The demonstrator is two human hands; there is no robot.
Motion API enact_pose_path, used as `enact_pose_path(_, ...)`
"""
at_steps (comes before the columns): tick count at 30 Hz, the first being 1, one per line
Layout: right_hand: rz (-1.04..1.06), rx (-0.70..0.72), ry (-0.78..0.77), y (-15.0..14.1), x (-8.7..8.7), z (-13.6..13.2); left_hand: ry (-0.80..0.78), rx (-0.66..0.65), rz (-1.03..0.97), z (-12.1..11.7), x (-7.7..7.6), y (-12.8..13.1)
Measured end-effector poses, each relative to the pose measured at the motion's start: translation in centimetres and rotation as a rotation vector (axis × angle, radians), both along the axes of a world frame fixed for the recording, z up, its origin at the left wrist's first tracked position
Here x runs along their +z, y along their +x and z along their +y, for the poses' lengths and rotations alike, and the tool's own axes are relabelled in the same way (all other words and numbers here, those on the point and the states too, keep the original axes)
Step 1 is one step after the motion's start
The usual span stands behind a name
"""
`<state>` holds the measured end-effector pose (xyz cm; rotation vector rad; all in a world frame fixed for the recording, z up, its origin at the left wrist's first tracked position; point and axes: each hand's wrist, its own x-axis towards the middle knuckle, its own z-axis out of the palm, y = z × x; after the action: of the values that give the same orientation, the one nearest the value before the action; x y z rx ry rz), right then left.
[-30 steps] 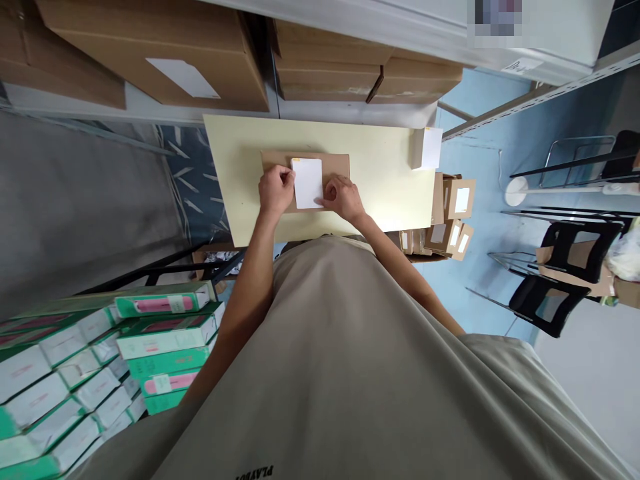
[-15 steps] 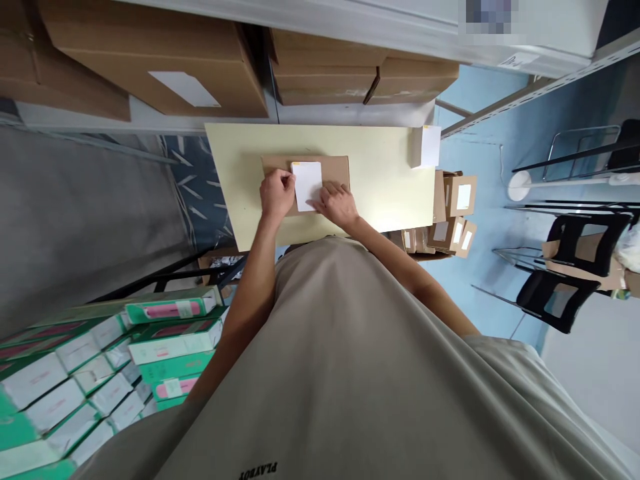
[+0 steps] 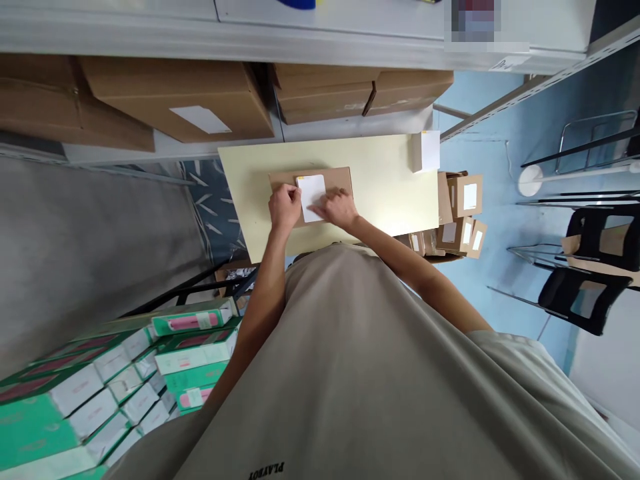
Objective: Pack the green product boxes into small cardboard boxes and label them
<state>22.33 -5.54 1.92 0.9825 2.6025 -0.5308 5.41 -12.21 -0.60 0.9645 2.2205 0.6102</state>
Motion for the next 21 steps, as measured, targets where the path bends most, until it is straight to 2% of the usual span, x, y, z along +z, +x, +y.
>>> enact_pose_path(3,-0.006,0.088,-0.040,0.0,0.3,-0.7,-0.015,-0.010,0.000,0.1,0.3,0.0)
enact_pose_path(5,-0.027,0.014,-0.040,-0.3,0.4,0.2,-0.029,-0.012,-0.003,0.1,0.4,0.0)
enact_pose_path(10,-0.065,-0.280,-0.015,-1.7,0.7,4.1,-0.053,0.001,0.000,0.4,0.6,0.0)
enact_pose_path(13,-0.076,-0.320,-0.032,-2.3,0.7,4.7,-0.076,0.009,0.005,0.5,0.9,0.1)
enact_pose_path(16,-0.066,-0.225,-0.045,-2.6,0.6,3.3,-0.110,0.017,0.017,0.7,1.1,0.2)
enact_pose_path(21,0.011,0.071,-0.083,-2.3,0.7,0.5,-0.138,0.006,0.041,1.1,1.5,0.3)
